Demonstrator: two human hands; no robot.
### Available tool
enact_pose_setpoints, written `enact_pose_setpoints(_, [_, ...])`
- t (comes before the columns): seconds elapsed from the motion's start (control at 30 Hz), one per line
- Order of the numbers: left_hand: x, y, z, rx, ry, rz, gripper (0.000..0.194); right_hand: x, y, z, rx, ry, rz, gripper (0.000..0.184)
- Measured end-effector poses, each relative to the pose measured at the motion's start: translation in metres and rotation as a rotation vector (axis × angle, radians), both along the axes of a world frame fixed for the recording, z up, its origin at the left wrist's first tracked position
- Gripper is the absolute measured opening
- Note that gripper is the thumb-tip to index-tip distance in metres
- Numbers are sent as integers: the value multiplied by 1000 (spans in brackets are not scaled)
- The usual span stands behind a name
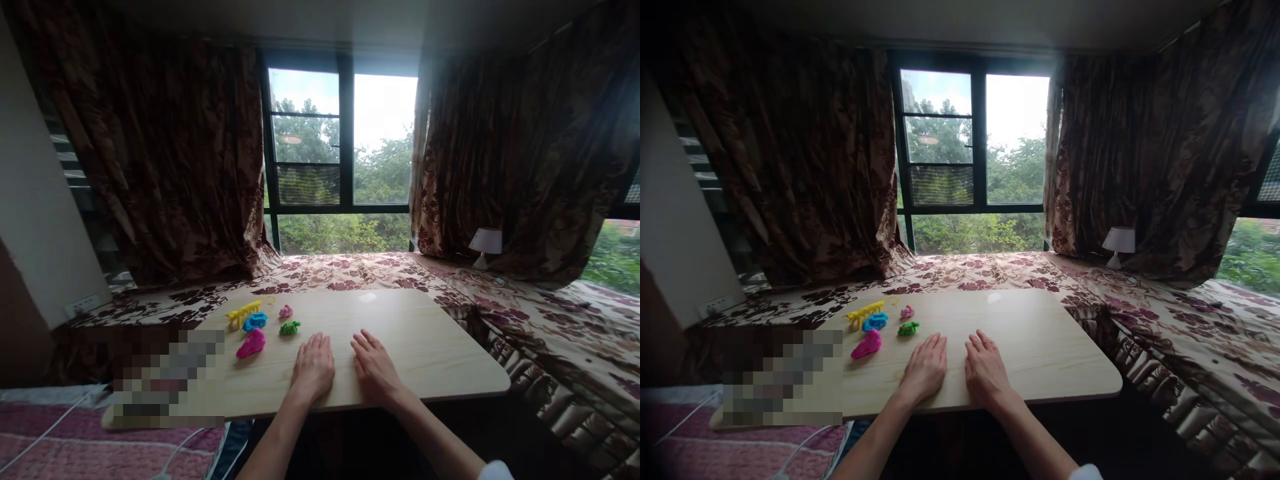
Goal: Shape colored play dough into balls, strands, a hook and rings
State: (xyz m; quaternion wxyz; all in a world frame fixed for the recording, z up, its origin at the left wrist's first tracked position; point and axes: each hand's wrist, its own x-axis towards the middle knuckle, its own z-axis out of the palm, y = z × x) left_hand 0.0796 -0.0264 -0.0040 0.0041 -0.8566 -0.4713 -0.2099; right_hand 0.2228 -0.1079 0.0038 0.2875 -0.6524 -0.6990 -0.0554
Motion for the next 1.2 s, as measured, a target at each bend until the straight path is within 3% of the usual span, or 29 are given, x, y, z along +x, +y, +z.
enact_pose_setpoints(0.17, [1, 3, 0, 6, 22, -19, 46, 6, 52, 11, -19, 64, -117, 36])
enact_pose_setpoints(0.27, [0, 3, 0, 10, 28, -22, 46, 31, 60, 15, -53, 90, -159, 37])
enact_pose_setpoints(0.43, [-2, 2, -4, 57, 36, -17, 46, 58, 18, 11, -89, 85, -127, 40])
enact_pose_setpoints(0.53, [-1, 2, -5, 73, 47, 21, 45, 47, -18, 6, -22, 3, 43, 42])
enact_pose_setpoints(0.63, [1, 1, -5, 74, 65, 47, 45, 21, -29, 4, -1, -75, 141, 43])
enact_pose_setpoints(0.8, [2, 2, -2, 57, 96, 43, 45, -7, 24, 12, -39, -53, -14, 40])
enact_pose_setpoints(0.9, [1, 3, -2, 55, 101, 32, 45, 7, 57, 21, -99, -7, -143, 46])
enact_pose_setpoints(0.97, [1, 4, -2, 52, 102, 27, 45, 27, 62, 24, -125, 6, -172, 47])
enact_pose_setpoints(1.1, [0, 2, -3, 53, 87, 19, 45, 55, 28, 18, -157, -11, -162, 40])
enact_pose_setpoints(1.2, [1, 1, -3, 48, 71, 29, 45, 47, -12, 10, -57, -68, -39, 42])
